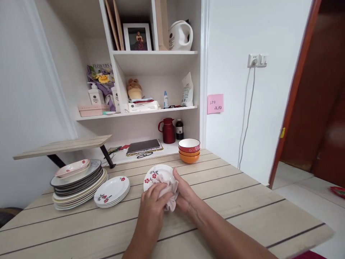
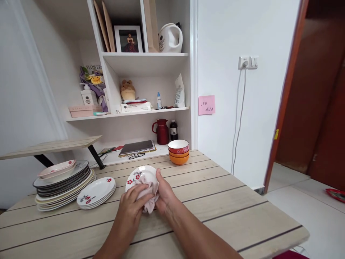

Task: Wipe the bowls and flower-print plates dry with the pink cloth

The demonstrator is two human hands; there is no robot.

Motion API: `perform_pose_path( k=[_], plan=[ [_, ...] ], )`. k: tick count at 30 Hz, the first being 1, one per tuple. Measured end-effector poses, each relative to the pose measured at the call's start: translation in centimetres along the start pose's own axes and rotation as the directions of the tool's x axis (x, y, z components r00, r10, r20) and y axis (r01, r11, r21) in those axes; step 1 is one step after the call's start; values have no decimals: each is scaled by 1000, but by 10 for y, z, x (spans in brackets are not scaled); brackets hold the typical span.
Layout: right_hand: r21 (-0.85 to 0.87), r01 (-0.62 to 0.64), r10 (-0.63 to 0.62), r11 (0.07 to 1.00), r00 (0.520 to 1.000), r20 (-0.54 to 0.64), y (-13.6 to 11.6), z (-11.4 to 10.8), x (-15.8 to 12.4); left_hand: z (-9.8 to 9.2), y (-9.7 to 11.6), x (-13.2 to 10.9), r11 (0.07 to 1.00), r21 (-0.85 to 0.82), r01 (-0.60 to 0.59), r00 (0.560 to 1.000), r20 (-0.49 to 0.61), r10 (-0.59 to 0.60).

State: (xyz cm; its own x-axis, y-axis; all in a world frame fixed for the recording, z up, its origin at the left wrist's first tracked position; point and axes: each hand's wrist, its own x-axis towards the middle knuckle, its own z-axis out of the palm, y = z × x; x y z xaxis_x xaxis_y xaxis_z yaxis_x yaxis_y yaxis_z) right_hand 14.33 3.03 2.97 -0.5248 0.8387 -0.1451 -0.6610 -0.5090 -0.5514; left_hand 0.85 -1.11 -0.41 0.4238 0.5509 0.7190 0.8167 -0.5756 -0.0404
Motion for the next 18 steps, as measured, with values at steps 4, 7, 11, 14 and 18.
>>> perform_pose_path(
  k=[4, 7, 11, 14, 18],
  plan=[
    [-14, 47, -46, 999, 998, 42, 1, -3, 2, -1, 0, -2, 981, 169, 94, 993, -93, -79],
    [-51, 74, -74, 996, 997, -5, 9, 2, -2, -3, -6, -6, 942, 247, 228, 957, -234, -170],
    [-100, 115, -120, 988, 992, -47, 24, 10, -6, -3, -17, -11, 927, 236, 292, 918, -340, -203],
    [-82, 109, -111, 991, 994, -19, 31, 11, -6, -1, -18, -11, 962, 172, 212, 944, -292, -156],
    [-56, 81, -82, 995, 996, -19, 27, 3, 0, 0, -7, -4, 999, 6, 38, 989, -143, -37]
  ],
)
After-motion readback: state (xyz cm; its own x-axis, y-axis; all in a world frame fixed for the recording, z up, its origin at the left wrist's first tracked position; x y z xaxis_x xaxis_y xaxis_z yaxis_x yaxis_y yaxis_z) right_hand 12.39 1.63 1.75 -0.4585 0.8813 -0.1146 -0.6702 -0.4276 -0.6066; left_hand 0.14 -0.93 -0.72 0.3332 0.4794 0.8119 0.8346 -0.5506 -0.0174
